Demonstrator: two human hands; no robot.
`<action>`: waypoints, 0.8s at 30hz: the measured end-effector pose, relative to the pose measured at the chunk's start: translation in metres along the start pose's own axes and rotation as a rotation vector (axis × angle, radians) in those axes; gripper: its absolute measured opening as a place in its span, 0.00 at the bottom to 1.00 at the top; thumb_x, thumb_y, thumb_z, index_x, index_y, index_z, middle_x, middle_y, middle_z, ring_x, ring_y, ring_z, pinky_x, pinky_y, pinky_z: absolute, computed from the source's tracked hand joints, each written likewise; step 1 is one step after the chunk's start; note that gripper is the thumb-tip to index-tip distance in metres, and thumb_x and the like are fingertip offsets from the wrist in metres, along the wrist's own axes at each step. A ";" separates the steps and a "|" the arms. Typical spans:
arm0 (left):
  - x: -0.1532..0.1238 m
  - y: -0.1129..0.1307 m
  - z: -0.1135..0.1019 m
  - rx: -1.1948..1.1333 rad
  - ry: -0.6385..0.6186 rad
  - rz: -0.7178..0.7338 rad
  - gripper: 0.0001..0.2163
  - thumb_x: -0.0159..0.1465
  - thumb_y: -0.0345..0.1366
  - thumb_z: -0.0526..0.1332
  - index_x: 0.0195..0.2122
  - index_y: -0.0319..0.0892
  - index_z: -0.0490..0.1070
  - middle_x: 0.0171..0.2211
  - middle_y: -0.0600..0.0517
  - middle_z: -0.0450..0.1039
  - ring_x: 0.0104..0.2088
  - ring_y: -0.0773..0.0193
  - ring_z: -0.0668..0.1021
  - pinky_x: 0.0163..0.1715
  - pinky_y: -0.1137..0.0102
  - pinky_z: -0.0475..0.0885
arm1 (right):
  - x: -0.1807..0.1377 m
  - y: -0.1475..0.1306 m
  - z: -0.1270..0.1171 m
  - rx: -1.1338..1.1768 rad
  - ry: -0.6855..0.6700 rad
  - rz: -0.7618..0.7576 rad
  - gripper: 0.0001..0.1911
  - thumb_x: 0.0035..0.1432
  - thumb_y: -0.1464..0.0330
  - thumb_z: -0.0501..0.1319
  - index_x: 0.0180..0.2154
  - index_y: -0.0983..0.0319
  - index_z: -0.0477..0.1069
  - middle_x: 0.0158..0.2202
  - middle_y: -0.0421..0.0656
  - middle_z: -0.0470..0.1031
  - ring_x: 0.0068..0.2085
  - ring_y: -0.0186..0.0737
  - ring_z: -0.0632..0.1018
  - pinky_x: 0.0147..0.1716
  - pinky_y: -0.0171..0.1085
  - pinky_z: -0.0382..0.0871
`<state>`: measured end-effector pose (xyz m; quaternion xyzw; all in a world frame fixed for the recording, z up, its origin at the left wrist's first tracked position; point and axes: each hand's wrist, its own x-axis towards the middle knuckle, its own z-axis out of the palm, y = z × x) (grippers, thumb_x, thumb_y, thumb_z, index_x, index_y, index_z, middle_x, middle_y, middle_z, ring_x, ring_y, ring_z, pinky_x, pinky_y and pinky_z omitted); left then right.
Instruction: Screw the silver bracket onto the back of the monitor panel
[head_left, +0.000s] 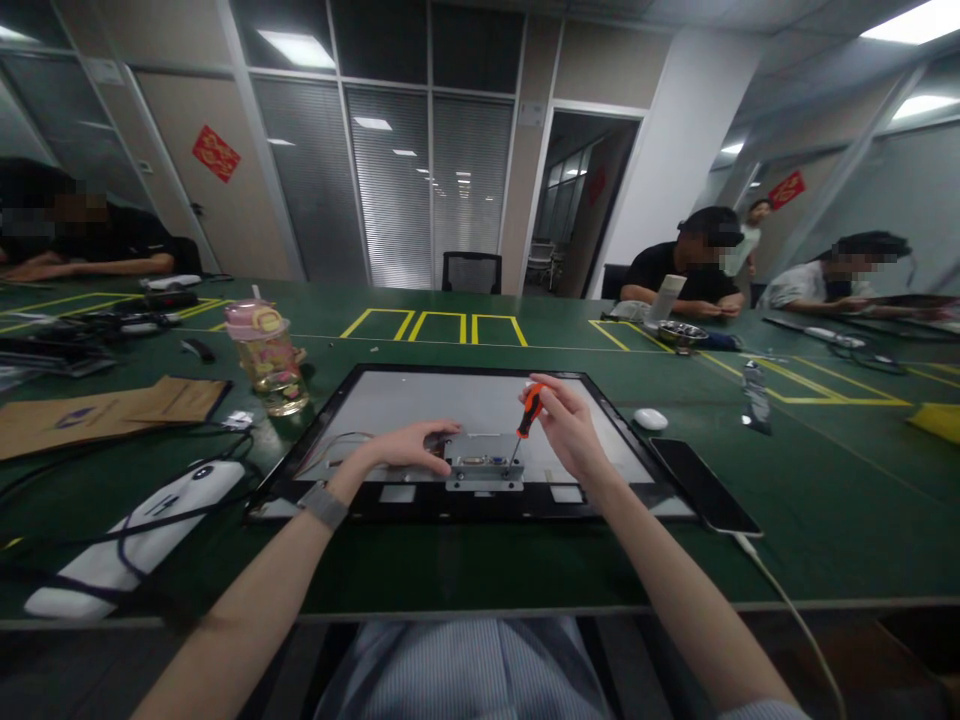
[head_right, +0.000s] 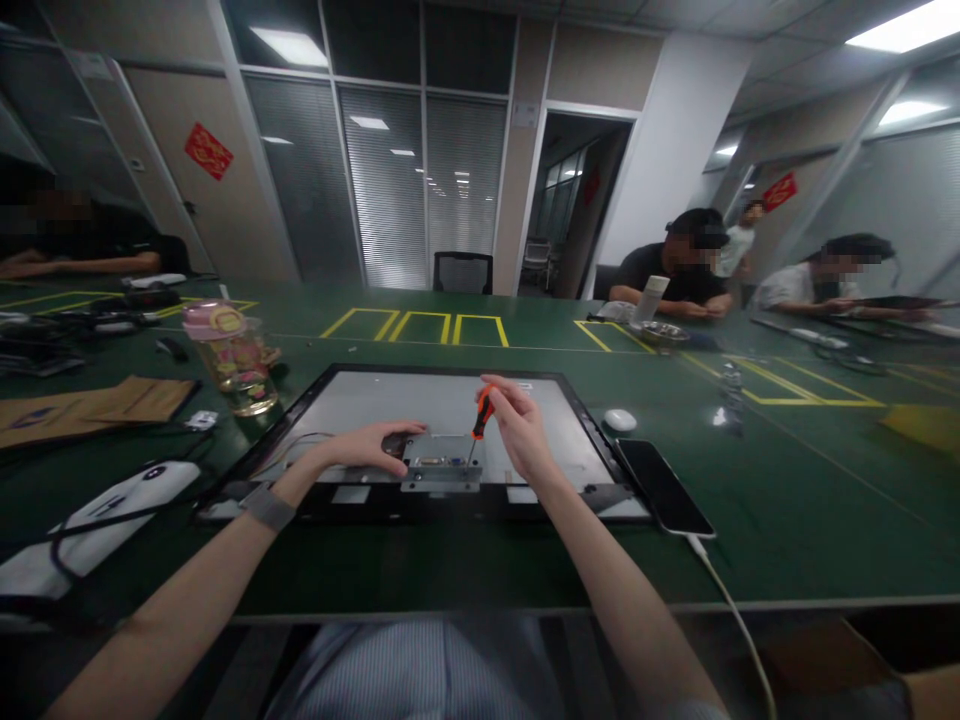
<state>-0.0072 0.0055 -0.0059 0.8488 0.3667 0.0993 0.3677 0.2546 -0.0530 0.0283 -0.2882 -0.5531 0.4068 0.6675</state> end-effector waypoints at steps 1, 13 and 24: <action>0.000 0.000 0.000 0.001 -0.001 0.001 0.36 0.48 0.49 0.68 0.57 0.45 0.61 0.63 0.48 0.54 0.63 0.53 0.57 0.62 0.60 0.50 | 0.000 -0.001 0.000 0.002 -0.026 0.000 0.11 0.56 0.61 0.60 0.41 0.57 0.72 0.34 0.42 0.76 0.38 0.40 0.77 0.45 0.46 0.70; -0.001 0.002 -0.001 -0.021 -0.007 0.008 0.35 0.48 0.48 0.68 0.57 0.47 0.61 0.63 0.49 0.54 0.63 0.53 0.57 0.62 0.60 0.50 | -0.002 -0.004 -0.002 -0.260 -0.071 -0.142 0.10 0.55 0.65 0.62 0.40 0.56 0.73 0.37 0.42 0.74 0.39 0.38 0.76 0.42 0.41 0.71; -0.001 0.001 0.000 -0.016 0.002 -0.001 0.35 0.48 0.48 0.68 0.57 0.47 0.61 0.63 0.50 0.55 0.63 0.54 0.58 0.62 0.60 0.51 | -0.010 -0.006 0.004 -0.410 -0.088 -0.233 0.14 0.59 0.66 0.56 0.47 0.55 0.70 0.40 0.44 0.72 0.39 0.39 0.75 0.43 0.44 0.71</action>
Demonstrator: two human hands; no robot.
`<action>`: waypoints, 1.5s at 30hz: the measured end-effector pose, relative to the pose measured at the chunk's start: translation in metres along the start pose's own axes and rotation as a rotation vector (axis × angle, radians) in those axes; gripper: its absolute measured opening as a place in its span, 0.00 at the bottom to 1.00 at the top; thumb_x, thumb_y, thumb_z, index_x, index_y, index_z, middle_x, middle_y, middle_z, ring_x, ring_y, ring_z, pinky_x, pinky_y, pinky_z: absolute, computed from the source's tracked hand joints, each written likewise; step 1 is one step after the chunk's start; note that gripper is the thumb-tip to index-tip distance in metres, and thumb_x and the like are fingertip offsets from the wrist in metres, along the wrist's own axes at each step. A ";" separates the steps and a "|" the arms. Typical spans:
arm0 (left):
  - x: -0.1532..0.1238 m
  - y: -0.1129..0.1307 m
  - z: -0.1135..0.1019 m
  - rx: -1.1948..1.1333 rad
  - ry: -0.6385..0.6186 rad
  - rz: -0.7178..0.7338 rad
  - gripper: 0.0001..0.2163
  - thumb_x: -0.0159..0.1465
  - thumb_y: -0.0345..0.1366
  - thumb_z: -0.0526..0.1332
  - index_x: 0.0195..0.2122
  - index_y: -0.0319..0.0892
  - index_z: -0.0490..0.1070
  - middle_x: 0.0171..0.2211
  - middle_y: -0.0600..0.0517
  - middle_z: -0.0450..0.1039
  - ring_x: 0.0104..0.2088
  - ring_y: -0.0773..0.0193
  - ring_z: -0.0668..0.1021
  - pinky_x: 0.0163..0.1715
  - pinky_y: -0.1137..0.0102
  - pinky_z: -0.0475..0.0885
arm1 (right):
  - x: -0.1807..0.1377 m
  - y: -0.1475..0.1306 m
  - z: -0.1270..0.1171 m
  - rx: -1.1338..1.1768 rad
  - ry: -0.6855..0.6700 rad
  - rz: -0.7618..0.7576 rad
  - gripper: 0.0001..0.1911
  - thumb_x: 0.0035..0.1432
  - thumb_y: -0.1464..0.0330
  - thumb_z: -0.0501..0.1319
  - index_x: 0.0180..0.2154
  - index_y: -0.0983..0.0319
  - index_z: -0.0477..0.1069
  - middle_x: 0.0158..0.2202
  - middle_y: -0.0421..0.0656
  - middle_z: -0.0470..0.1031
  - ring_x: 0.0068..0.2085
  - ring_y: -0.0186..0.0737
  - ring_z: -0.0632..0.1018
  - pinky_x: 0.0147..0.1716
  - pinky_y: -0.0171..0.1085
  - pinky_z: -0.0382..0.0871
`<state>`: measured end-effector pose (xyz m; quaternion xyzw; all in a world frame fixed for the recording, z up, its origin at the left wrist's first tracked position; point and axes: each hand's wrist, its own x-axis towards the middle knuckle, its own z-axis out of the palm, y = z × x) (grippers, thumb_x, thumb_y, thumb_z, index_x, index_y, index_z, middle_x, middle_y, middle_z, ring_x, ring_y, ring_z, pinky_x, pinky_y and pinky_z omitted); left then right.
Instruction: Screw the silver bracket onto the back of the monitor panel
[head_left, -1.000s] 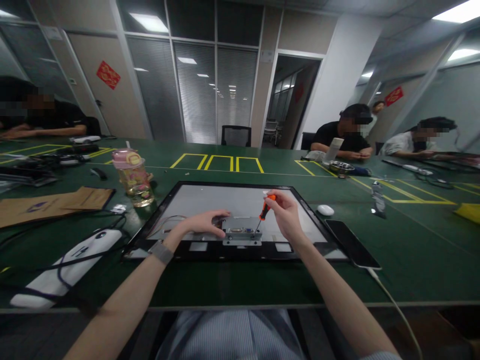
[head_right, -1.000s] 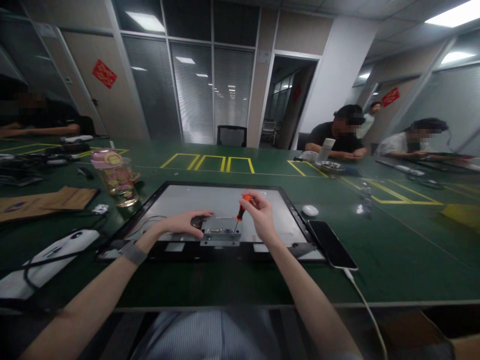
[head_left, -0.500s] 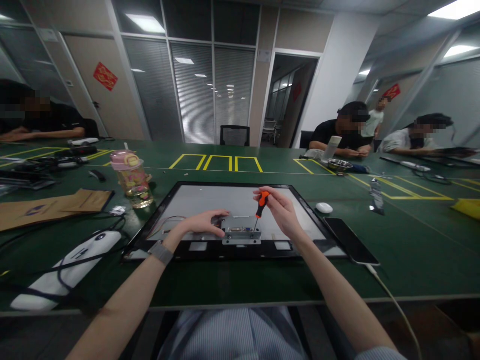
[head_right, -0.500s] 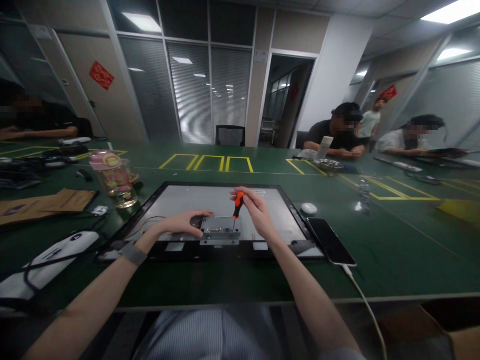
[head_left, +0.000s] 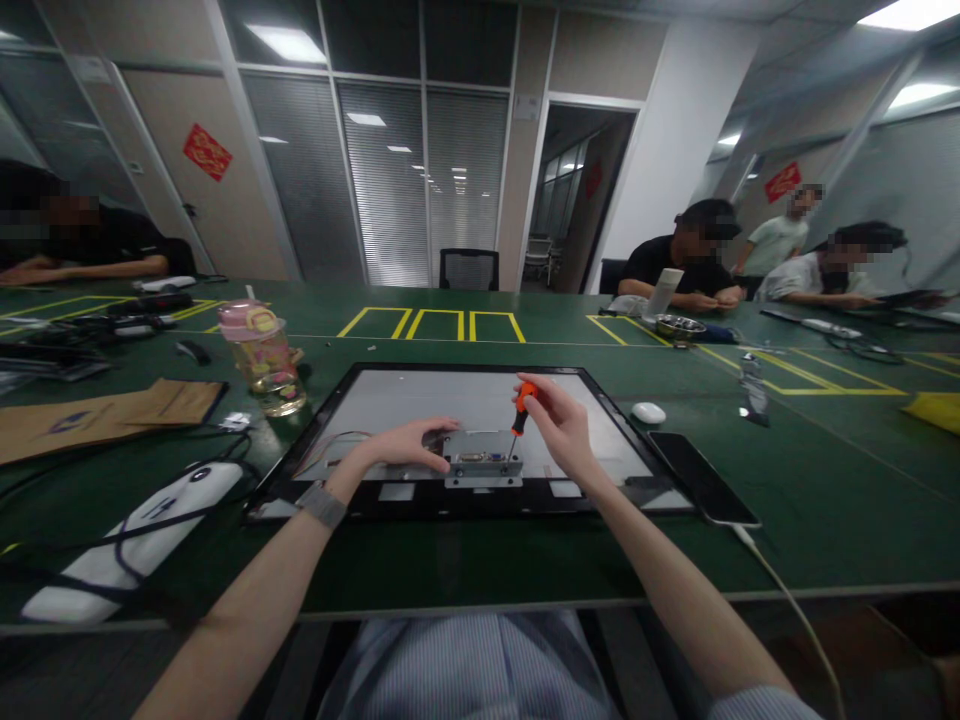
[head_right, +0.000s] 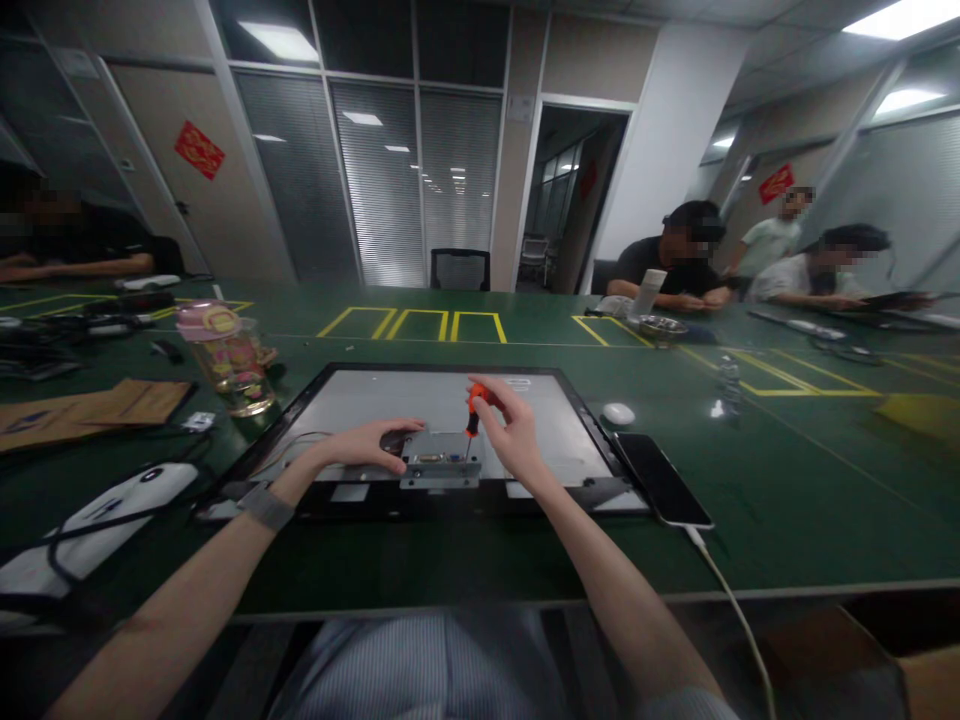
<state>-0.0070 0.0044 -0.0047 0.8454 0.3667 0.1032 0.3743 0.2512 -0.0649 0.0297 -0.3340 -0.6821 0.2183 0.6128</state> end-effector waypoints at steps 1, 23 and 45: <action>0.000 -0.001 0.000 0.000 -0.001 0.003 0.35 0.48 0.48 0.68 0.57 0.48 0.61 0.63 0.50 0.55 0.62 0.54 0.58 0.62 0.60 0.51 | 0.000 0.001 0.000 -0.039 0.039 -0.019 0.13 0.57 0.66 0.59 0.45 0.55 0.71 0.38 0.43 0.72 0.38 0.39 0.74 0.42 0.43 0.71; 0.002 -0.005 0.000 -0.022 -0.008 0.013 0.35 0.48 0.48 0.68 0.57 0.46 0.61 0.63 0.49 0.53 0.62 0.53 0.58 0.62 0.60 0.51 | 0.002 0.004 0.001 0.305 0.069 0.165 0.08 0.56 0.65 0.60 0.39 0.56 0.74 0.32 0.41 0.72 0.35 0.36 0.73 0.37 0.38 0.68; 0.001 -0.002 0.001 0.000 0.006 0.015 0.36 0.48 0.48 0.69 0.57 0.45 0.62 0.62 0.48 0.55 0.62 0.53 0.60 0.61 0.61 0.53 | 0.005 0.000 -0.001 0.510 -0.045 0.203 0.06 0.54 0.63 0.62 0.34 0.56 0.74 0.38 0.41 0.73 0.44 0.40 0.73 0.50 0.44 0.64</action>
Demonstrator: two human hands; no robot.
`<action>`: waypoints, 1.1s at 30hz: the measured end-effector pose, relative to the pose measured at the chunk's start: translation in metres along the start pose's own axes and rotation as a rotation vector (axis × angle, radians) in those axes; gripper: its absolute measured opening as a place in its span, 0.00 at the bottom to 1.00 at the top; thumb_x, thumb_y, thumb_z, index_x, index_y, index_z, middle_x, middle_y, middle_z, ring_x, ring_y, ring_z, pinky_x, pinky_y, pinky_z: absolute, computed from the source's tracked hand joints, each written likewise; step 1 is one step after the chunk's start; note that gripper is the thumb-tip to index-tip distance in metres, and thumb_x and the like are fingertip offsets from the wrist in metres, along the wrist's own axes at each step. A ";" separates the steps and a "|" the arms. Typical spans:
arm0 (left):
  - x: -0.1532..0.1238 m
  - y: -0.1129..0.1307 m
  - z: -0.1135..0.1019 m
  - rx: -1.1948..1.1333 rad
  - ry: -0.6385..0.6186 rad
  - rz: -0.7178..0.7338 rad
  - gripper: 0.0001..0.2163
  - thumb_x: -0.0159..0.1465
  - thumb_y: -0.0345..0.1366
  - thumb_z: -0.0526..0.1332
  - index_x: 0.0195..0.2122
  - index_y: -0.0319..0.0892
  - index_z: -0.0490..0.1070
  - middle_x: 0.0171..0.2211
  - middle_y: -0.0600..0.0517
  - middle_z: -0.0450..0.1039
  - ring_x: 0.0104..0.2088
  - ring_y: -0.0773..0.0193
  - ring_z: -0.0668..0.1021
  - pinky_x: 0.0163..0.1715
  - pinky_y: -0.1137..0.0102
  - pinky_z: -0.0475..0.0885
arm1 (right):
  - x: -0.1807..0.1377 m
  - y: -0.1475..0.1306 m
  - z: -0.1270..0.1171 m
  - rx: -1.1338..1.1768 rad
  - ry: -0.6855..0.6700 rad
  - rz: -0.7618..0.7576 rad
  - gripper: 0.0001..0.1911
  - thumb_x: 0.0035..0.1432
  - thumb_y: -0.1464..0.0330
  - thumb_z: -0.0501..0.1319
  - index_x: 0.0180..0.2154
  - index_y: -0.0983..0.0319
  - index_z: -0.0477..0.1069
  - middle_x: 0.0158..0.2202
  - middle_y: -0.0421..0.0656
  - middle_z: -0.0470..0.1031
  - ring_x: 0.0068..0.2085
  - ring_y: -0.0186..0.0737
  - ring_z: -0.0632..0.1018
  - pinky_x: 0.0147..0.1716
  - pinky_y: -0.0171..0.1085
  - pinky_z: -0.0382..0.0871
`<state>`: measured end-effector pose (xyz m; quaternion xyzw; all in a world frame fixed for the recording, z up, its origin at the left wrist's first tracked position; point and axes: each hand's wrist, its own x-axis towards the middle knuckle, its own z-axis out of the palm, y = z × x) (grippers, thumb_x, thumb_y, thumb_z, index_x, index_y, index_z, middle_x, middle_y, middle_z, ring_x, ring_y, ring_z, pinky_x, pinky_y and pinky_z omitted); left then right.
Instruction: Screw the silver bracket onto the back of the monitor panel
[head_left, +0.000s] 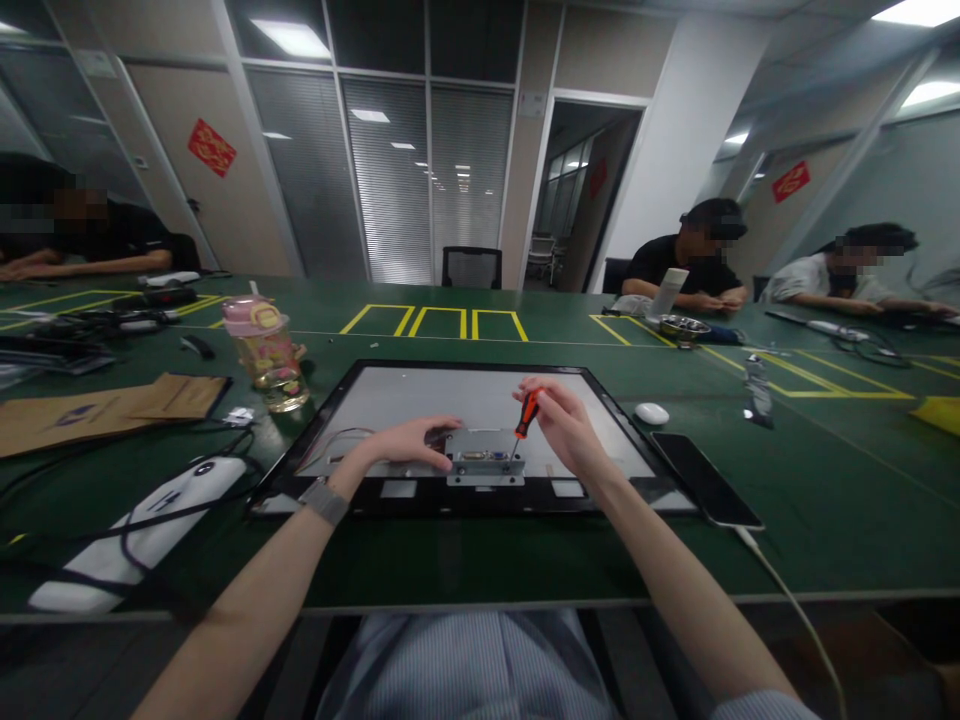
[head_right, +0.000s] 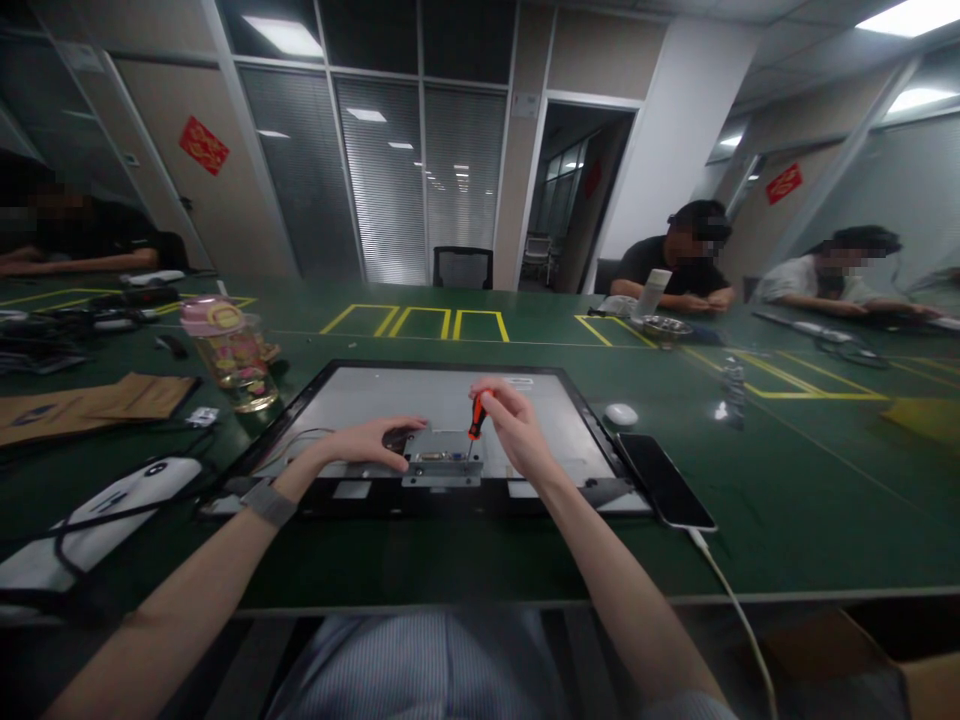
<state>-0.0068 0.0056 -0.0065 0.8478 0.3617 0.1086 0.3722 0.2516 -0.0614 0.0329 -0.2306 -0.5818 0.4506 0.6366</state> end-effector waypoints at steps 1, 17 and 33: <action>0.000 0.000 0.000 -0.004 -0.004 -0.003 0.36 0.48 0.48 0.69 0.57 0.45 0.61 0.63 0.48 0.55 0.62 0.53 0.60 0.61 0.61 0.53 | 0.000 0.000 -0.001 -0.011 -0.008 0.019 0.07 0.54 0.63 0.63 0.36 0.55 0.75 0.38 0.41 0.73 0.43 0.40 0.73 0.50 0.44 0.65; -0.001 0.006 0.000 -0.026 -0.011 -0.014 0.36 0.48 0.46 0.69 0.57 0.44 0.61 0.63 0.47 0.55 0.62 0.54 0.59 0.62 0.62 0.53 | -0.001 -0.004 0.004 -0.013 -0.013 0.038 0.11 0.57 0.61 0.59 0.41 0.56 0.72 0.34 0.41 0.73 0.38 0.40 0.75 0.46 0.44 0.67; 0.001 -0.005 0.000 -0.027 -0.016 0.005 0.36 0.49 0.48 0.68 0.58 0.48 0.60 0.63 0.49 0.53 0.63 0.54 0.57 0.62 0.61 0.50 | 0.000 -0.001 0.002 -0.058 0.006 0.017 0.12 0.58 0.60 0.58 0.42 0.56 0.71 0.35 0.42 0.75 0.40 0.40 0.75 0.46 0.45 0.68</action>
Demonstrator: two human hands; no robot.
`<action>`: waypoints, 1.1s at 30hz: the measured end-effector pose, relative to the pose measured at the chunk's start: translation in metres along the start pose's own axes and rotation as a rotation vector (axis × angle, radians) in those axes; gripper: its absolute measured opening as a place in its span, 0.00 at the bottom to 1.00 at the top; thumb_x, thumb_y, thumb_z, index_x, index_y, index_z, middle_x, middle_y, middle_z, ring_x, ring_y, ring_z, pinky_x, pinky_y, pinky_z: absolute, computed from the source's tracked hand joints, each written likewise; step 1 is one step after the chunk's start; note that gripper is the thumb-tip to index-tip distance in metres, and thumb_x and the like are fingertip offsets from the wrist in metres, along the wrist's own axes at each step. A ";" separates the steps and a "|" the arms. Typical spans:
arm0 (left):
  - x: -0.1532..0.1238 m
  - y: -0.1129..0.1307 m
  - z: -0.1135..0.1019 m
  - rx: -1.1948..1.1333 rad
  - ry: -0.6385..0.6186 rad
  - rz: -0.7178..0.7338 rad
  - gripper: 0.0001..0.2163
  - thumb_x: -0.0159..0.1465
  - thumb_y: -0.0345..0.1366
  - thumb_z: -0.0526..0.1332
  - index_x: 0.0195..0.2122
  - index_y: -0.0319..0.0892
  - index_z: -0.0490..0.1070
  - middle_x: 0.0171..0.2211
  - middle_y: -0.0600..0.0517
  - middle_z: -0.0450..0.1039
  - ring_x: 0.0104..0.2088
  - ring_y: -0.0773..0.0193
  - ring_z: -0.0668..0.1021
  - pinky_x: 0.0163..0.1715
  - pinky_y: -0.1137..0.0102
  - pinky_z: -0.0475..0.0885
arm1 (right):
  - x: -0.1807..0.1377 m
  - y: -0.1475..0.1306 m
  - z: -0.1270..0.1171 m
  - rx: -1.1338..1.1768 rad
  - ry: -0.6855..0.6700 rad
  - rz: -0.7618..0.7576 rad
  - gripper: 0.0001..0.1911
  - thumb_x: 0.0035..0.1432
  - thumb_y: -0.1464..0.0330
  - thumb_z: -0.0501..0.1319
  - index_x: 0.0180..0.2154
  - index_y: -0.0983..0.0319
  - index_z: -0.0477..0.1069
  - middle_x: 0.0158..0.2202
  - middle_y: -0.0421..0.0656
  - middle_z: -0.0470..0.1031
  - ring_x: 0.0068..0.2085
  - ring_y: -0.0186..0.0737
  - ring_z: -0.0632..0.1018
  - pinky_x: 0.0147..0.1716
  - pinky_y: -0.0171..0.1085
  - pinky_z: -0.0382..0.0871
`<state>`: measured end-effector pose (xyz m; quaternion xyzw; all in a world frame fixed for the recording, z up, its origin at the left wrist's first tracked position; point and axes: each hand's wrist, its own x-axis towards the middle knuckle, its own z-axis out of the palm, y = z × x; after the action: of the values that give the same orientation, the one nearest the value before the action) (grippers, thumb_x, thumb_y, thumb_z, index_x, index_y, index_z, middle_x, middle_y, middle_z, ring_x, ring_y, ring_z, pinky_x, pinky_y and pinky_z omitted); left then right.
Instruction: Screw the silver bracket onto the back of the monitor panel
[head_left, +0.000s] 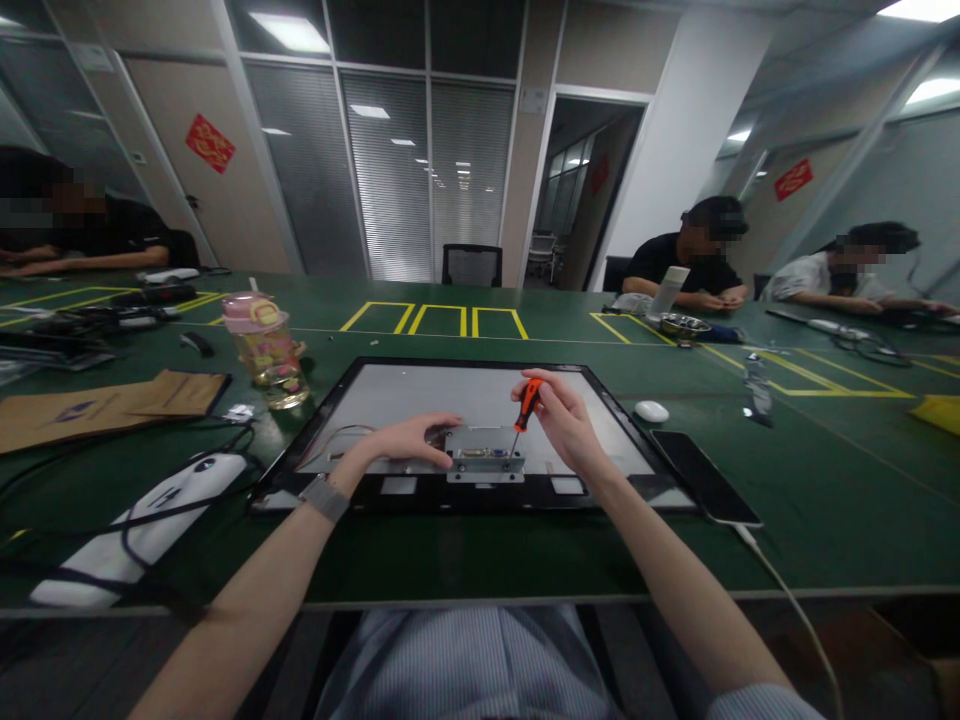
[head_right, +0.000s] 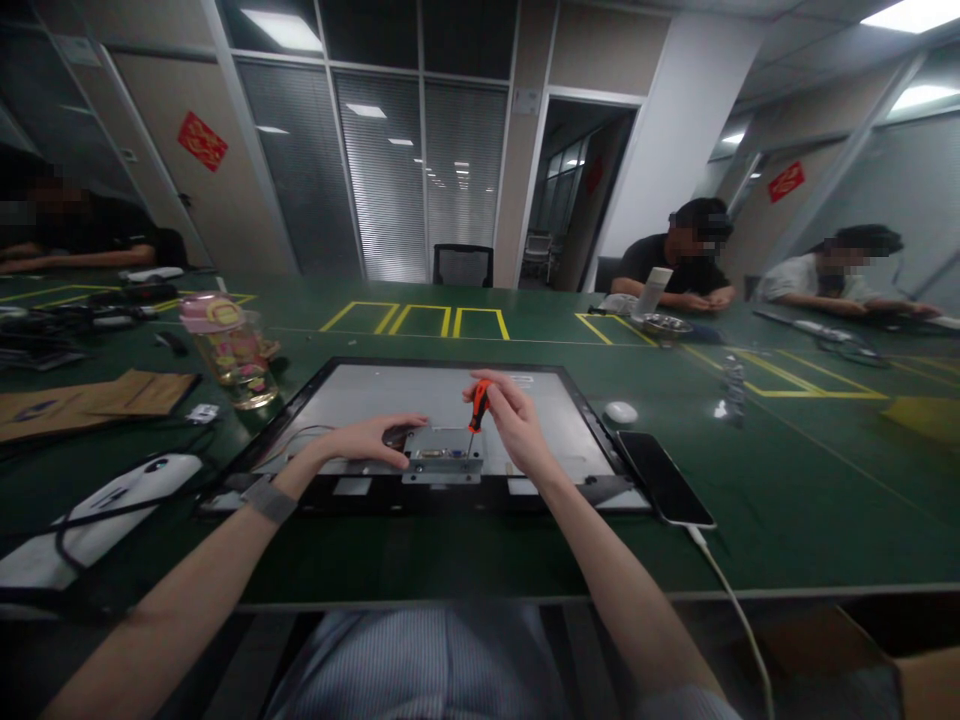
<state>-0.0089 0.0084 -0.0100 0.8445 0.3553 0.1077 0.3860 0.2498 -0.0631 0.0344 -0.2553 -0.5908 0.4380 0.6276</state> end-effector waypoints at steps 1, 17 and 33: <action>0.000 0.001 0.000 -0.003 0.001 -0.001 0.36 0.49 0.48 0.68 0.58 0.47 0.60 0.63 0.49 0.53 0.63 0.54 0.57 0.62 0.61 0.51 | 0.000 0.000 0.000 0.014 -0.007 -0.008 0.12 0.58 0.59 0.57 0.41 0.56 0.72 0.35 0.42 0.75 0.40 0.41 0.75 0.46 0.46 0.67; 0.000 0.004 0.000 -0.007 -0.002 0.017 0.35 0.49 0.48 0.68 0.57 0.47 0.61 0.63 0.49 0.54 0.62 0.54 0.58 0.62 0.61 0.52 | -0.001 -0.002 0.001 0.040 -0.051 -0.028 0.08 0.56 0.60 0.60 0.34 0.56 0.74 0.39 0.41 0.72 0.43 0.39 0.74 0.51 0.46 0.65; -0.001 0.006 -0.001 0.024 0.006 -0.002 0.36 0.48 0.49 0.68 0.58 0.47 0.61 0.63 0.49 0.54 0.63 0.54 0.58 0.62 0.61 0.51 | -0.003 0.002 -0.004 -0.274 0.077 -0.122 0.12 0.58 0.66 0.58 0.45 0.55 0.72 0.39 0.43 0.75 0.40 0.40 0.76 0.45 0.45 0.68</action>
<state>-0.0066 0.0051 -0.0049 0.8484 0.3584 0.1057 0.3749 0.2531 -0.0641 0.0300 -0.3188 -0.6349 0.3042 0.6346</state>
